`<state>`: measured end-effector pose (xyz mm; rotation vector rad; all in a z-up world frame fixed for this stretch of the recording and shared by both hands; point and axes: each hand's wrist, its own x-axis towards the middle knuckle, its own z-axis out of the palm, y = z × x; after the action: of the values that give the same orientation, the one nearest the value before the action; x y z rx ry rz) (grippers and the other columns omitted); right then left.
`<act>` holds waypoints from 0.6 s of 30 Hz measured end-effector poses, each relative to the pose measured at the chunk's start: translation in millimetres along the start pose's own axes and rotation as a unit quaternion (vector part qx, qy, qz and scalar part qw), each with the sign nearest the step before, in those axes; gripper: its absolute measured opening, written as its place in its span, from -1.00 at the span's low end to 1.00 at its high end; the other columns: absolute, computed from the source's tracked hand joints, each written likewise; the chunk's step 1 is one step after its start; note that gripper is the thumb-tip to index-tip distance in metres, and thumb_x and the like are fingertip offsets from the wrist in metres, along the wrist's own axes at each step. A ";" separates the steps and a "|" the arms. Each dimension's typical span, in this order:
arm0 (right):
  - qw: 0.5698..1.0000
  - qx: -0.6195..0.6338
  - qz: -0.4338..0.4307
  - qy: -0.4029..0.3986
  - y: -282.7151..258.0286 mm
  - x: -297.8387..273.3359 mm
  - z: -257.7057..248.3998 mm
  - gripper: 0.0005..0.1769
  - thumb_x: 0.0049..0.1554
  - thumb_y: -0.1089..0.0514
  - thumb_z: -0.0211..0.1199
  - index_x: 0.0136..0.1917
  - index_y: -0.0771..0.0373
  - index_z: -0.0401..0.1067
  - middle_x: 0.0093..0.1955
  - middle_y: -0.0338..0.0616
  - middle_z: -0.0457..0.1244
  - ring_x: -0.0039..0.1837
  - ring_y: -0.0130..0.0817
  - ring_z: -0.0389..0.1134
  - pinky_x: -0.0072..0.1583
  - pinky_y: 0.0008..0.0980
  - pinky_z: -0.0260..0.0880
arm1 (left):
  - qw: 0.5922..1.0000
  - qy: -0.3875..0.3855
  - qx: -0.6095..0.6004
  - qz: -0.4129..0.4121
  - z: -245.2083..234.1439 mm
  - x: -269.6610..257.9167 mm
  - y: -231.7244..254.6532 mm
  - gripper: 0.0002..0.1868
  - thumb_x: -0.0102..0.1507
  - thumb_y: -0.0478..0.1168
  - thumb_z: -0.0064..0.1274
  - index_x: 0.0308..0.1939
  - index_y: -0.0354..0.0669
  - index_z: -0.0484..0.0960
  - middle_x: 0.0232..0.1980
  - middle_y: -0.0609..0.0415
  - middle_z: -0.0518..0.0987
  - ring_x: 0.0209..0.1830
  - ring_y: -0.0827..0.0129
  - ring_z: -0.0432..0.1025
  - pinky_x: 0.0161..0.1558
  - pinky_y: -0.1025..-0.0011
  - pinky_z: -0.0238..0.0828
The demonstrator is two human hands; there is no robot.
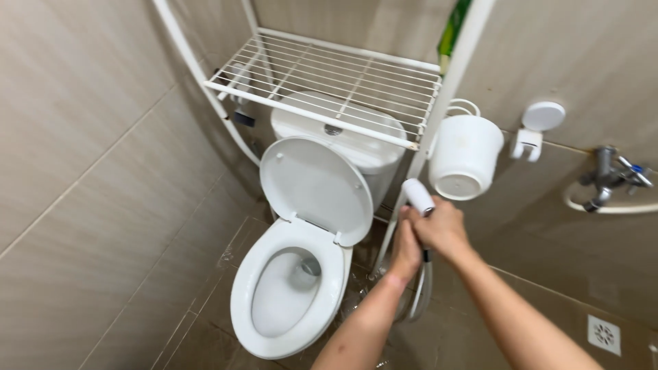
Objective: Cleaning the toilet and bathroom floor using a scrub brush and a bidet sprayer
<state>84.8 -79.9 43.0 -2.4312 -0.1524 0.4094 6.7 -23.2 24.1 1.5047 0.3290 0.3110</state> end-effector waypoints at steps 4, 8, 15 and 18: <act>0.998 -0.008 0.039 0.044 24.9 -6.5 -58.0 -0.36 0.03 -0.21 0.35 0.30 0.12 0.54 0.10 0.36 0.39 0.27 0.28 0.36 0.21 0.10 0.41 | 0.990 -0.048 -0.011 -0.130 36.4 1.3 18.8 -0.35 0.34 0.06 -0.43 0.49 -0.06 0.20 0.48 -0.28 0.27 0.53 -0.08 0.12 0.54 0.03 -0.08; 0.994 -0.092 0.056 0.021 20.7 -34.0 -111.5 -0.26 0.04 -0.31 0.33 0.39 0.06 0.48 0.23 0.44 0.35 0.37 0.34 0.29 0.31 0.13 0.33 | 0.985 -0.089 0.024 -0.147 61.4 -1.4 15.0 -0.51 0.31 0.20 -0.25 0.23 0.19 0.44 0.29 -0.03 0.52 0.40 0.04 0.33 0.39 0.06 0.22; 0.988 0.076 0.134 -0.016 35.6 -12.3 -140.9 -0.61 0.04 0.02 0.46 0.13 0.14 0.57 -0.05 0.01 0.40 -0.20 -0.21 0.41 -0.03 -0.26 0.54 | 0.988 -0.088 0.075 -0.103 107.5 25.5 -8.7 -0.62 0.25 0.05 -0.22 0.05 0.01 0.47 0.05 -0.14 0.64 0.11 -0.17 0.47 0.11 0.05 0.31; 0.981 0.180 0.067 0.024 63.7 24.4 -150.3 -0.71 -0.02 0.31 0.34 0.02 0.26 0.53 -0.17 0.00 0.35 -0.20 -0.24 0.38 -0.18 -0.24 0.55 | 0.996 -0.033 0.072 0.033 134.2 52.4 -33.5 -0.60 0.23 -0.02 -0.10 0.10 0.01 0.56 0.05 -0.07 0.65 0.10 0.05 0.52 0.14 0.18 0.36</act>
<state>157.6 -213.5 107.1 -2.0961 0.1013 0.3997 108.2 -126.7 -5.3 1.6656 0.2540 0.2952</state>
